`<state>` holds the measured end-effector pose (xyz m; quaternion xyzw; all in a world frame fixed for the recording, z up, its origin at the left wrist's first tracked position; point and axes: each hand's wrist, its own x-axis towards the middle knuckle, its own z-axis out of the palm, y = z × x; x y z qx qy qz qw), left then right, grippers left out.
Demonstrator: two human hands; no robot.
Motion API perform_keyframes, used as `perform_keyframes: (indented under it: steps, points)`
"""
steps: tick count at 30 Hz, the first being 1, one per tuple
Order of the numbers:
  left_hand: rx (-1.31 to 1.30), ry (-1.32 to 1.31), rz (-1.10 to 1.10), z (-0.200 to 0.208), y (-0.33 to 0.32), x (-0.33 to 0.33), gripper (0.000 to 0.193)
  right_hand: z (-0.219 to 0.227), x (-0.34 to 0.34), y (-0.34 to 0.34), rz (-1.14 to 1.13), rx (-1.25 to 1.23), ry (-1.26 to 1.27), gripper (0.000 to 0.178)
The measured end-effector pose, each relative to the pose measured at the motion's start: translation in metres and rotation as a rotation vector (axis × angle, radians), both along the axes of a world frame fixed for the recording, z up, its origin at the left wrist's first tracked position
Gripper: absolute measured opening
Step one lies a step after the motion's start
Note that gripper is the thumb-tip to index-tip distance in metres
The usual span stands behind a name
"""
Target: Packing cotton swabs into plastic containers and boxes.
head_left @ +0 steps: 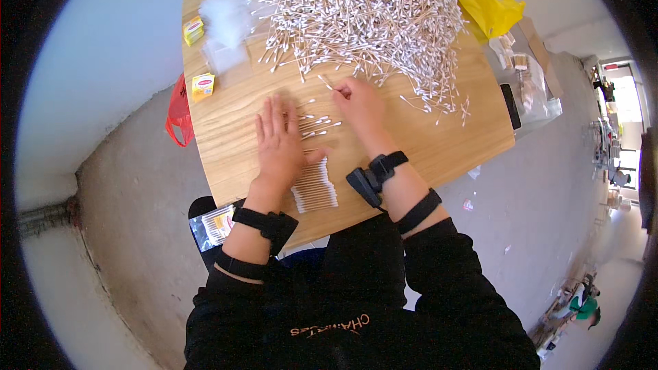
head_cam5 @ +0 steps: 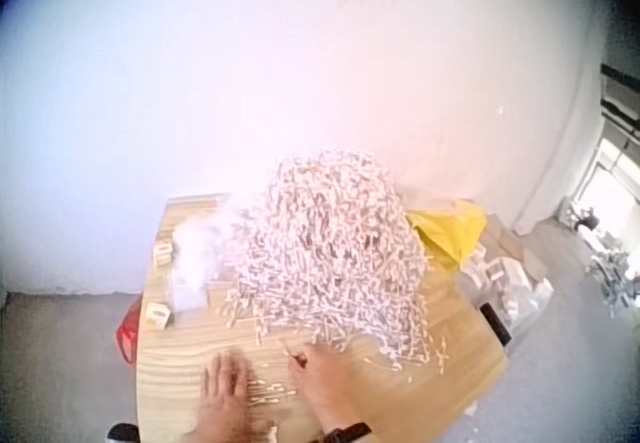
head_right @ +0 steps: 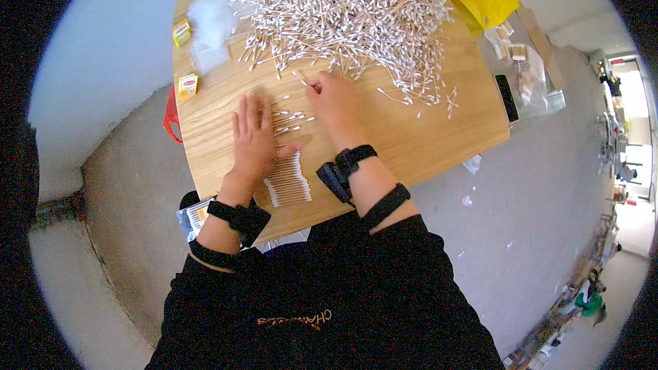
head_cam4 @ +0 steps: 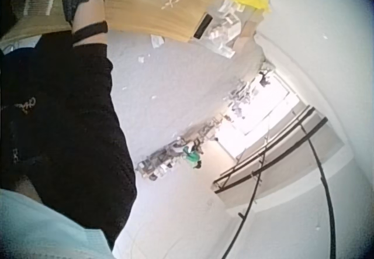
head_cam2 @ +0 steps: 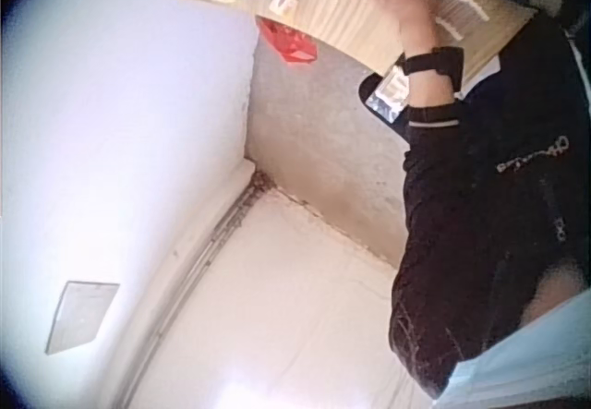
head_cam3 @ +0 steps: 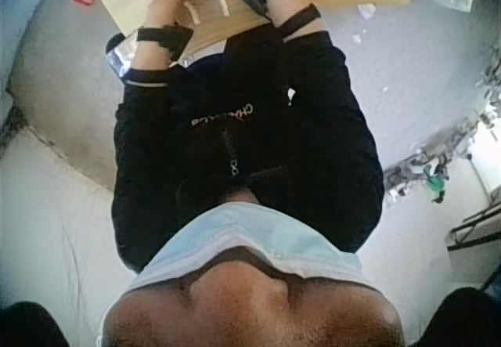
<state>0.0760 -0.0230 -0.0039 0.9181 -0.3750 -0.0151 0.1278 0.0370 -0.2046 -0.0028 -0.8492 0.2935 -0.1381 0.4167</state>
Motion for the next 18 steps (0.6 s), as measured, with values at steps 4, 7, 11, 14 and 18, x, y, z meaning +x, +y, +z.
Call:
perform_keyframes:
  steps: [4,7,11,14,18]
  points:
    - [-0.047,0.037,-0.110,-0.002,-0.011,-0.011,0.113,-0.003,0.018,0.002,0.108,-0.043,0.023,0.015]
    - [-0.021,0.047,-0.065,0.007,-0.005,-0.012,0.114,0.000,0.021,0.004,0.445,-0.174,0.017,0.018]
    - [-0.062,0.039,-0.104,0.011,-0.006,-0.009,0.115,-0.016,0.006,0.003,0.254,0.146,-0.257,0.020]
    - [0.080,0.088,-0.183,0.012,-0.015,0.002,0.117,-0.017,-0.010,0.012,0.092,0.325,-0.387,0.025]
    - [0.182,0.093,-0.133,0.014,-0.023,0.018,0.120,-0.014,-0.020,0.022,-0.048,0.483,-0.454,0.029]
